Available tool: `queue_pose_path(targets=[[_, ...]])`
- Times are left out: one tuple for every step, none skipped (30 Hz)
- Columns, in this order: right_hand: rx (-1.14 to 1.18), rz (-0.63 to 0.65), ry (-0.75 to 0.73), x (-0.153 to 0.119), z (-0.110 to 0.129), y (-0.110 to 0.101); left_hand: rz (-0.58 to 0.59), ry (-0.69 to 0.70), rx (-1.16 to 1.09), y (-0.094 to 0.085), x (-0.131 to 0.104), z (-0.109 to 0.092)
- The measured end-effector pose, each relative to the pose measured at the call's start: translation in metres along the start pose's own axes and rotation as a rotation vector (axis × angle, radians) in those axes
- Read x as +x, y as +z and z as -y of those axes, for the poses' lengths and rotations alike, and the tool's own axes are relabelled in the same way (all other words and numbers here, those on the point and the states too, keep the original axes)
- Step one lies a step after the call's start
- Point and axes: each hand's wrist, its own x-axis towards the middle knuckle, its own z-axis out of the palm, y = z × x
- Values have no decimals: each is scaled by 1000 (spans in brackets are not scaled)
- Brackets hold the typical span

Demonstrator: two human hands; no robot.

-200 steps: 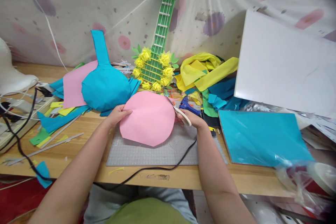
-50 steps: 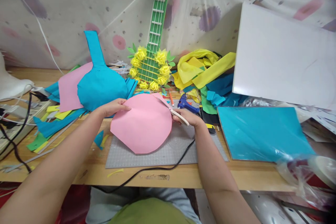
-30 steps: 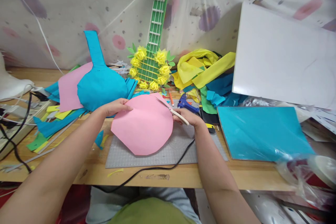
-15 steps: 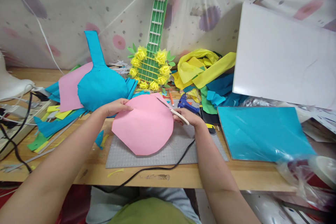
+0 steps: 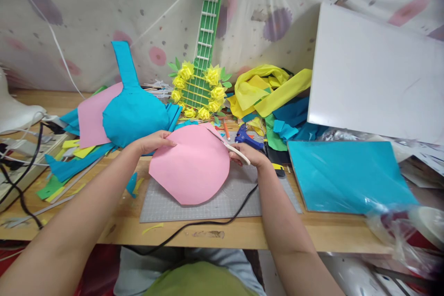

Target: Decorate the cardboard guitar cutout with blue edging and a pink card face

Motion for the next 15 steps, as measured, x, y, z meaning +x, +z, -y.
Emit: queue_pose_path(targets=[[-4,2,-2,0,0,0,2,1,-1,0,0,0],[-4,5,-5,0,0,0,3,1,0,1,1,0],[1,8,-6,0,0,-1,5,1,1,1,1,0],[7,8,-6,0,0,-1,7,0,4,2,2,0],[13,6,-5,0,-1,-1,10,1,4,3,2,0],[18,3,-4,0,-1,-1,16,0,5,5,2,-1],[22,-1,-2,0,-1,-1,21,0,5,6,3,-1],[24,-6,0,0,-1,-1,26,1,4,7,3,-1],[27,-9,1,0,-1,-1,30,1,3,8,3,-2],[30,-10,0,0,-1,-1,31,1,3,9,3,-2],[35,-9,-1,0,-1,-1,31,1,5,9,3,-3],[40,-9,-2,0,-1,-1,28,0,7,10,3,-3],[43,-8,-2,0,-1,-1,27,-1,10,10,3,-3],[45,-6,-2,0,-1,-1,26,-2,14,10,3,-4],[45,-6,-1,1,-1,-1,26,0,19,9,3,-4]])
